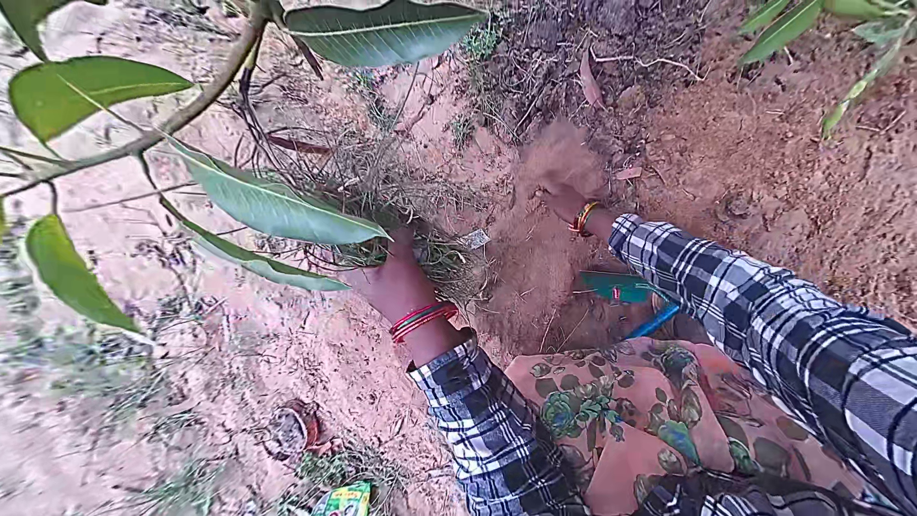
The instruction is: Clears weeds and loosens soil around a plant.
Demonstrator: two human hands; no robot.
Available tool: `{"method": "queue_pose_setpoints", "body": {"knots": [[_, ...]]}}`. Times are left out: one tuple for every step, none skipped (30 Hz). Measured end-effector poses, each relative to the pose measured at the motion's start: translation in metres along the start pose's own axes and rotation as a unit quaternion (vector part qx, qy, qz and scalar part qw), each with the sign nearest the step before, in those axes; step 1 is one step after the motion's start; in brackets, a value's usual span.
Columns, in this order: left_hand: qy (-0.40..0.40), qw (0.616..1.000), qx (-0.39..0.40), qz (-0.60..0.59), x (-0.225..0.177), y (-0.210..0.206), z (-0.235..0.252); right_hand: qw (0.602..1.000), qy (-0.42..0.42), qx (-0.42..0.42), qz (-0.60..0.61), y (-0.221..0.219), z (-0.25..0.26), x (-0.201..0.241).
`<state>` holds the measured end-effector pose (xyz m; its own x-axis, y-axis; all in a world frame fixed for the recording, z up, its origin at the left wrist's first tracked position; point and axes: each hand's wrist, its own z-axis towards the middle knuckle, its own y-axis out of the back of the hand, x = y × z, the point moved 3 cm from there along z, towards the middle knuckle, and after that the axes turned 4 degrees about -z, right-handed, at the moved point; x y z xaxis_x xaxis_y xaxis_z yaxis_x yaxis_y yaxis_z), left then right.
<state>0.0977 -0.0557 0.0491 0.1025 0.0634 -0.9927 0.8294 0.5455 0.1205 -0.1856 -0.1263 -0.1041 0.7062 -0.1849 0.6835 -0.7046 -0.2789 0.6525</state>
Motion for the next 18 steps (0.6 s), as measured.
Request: {"method": "queue_pose_setpoints", "body": {"knots": [[0.004,1.000,0.005,0.000,-0.001,-0.006,-0.002,0.999,0.019,0.035,0.036,-0.017,-0.022,0.018],[0.003,1.000,0.011,-0.005,-0.001,-0.013,-0.004,0.993,0.037,0.071,0.083,-0.038,-0.044,0.032],[-0.003,1.000,0.018,-0.019,0.000,-0.019,-0.006,0.984,0.049,0.107,0.138,-0.063,-0.067,0.046],[-0.008,0.999,0.023,-0.027,0.001,-0.022,-0.007,0.970,0.060,0.140,0.189,-0.090,-0.092,0.059],[-0.013,0.999,0.023,-0.027,0.003,-0.022,-0.009,0.956,0.076,0.173,0.224,-0.118,-0.115,0.066],[-0.012,1.000,0.018,-0.016,0.005,-0.020,-0.009,0.946,0.091,0.198,0.240,-0.143,-0.134,0.070],[-0.009,1.000,0.019,0.001,0.005,-0.016,-0.009,0.945,0.106,0.210,0.229,-0.162,-0.146,0.069],[-0.004,1.000,0.019,0.018,0.004,-0.011,-0.009,0.951,0.123,0.204,0.196,-0.175,-0.148,0.066],[0.000,0.999,0.015,0.037,0.002,-0.006,-0.008,0.961,0.122,0.188,0.164,-0.182,-0.141,0.060],[0.002,0.999,0.015,0.049,0.002,-0.003,-0.006,0.970,0.105,0.176,0.131,-0.182,-0.128,0.052],[0.011,0.998,0.024,0.050,0.003,-0.001,-0.006,0.977,0.083,0.168,0.099,-0.177,-0.112,0.041],[0.018,0.998,0.036,0.048,0.006,-0.002,-0.005,0.984,0.064,0.153,0.069,-0.167,-0.093,0.029],[0.024,0.997,0.051,0.044,0.009,-0.005,-0.004,0.990,0.046,0.129,0.046,-0.150,-0.072,0.016],[0.031,0.996,0.068,0.042,0.013,-0.011,-0.005,0.994,0.017,0.103,0.027,-0.129,-0.052,0.001],[0.045,0.995,0.078,0.032,0.018,-0.016,-0.007,0.998,-0.015,0.054,0.018,-0.104,-0.033,-0.019],[0.055,0.995,0.084,0.016,0.023,-0.021,-0.009,0.998,-0.055,-0.003,0.015,-0.074,-0.015,-0.037],[0.068,0.993,0.100,-0.003,0.025,-0.025,-0.012,0.994,-0.096,-0.055,0.021,-0.038,-0.003,-0.049],[0.079,0.990,0.112,-0.015,0.026,-0.028,-0.013,0.988,-0.109,-0.099,0.043,0.000,0.001,-0.051]]}}
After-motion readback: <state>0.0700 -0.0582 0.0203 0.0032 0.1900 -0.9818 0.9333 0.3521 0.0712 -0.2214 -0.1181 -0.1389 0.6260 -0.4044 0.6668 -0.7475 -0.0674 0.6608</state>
